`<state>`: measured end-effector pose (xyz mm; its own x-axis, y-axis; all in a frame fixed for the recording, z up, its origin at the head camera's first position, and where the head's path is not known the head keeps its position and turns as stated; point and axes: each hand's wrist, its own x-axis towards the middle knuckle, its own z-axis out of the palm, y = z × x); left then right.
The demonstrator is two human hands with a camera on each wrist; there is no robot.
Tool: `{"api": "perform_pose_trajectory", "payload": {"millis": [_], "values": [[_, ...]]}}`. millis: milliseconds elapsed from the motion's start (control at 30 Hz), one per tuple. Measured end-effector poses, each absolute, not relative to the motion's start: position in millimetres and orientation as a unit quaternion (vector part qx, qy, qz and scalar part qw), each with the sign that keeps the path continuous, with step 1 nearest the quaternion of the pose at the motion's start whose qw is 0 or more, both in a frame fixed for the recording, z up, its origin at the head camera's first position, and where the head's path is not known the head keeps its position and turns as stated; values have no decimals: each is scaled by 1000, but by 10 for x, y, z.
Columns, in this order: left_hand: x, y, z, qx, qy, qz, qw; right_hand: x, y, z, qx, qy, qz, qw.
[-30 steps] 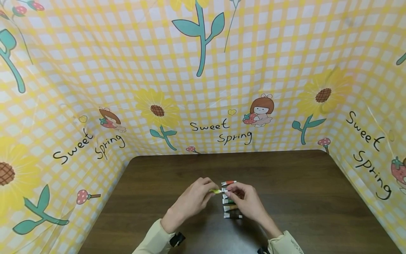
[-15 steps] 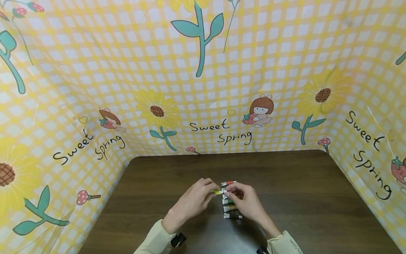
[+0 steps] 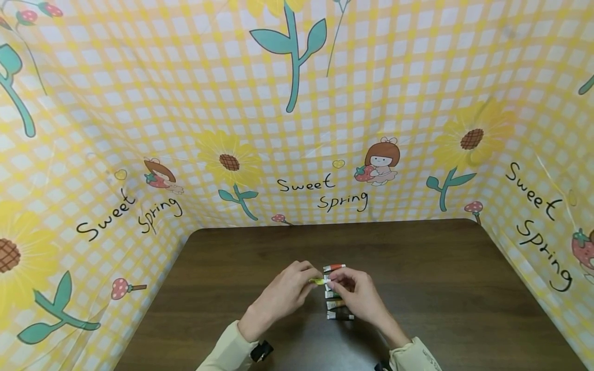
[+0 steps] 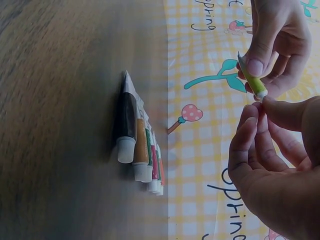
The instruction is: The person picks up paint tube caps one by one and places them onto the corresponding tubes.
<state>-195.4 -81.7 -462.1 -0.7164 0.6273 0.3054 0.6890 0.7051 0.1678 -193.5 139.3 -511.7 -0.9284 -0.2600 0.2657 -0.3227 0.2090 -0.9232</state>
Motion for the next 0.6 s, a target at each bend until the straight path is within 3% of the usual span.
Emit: {"api": "perform_pose_trajectory", "payload": {"millis": [600], "values": [[-1947, -807, -4631, -353, -920, -137, 100, -1915, 1390, -5104, 180, -784, 594, 11]]}}
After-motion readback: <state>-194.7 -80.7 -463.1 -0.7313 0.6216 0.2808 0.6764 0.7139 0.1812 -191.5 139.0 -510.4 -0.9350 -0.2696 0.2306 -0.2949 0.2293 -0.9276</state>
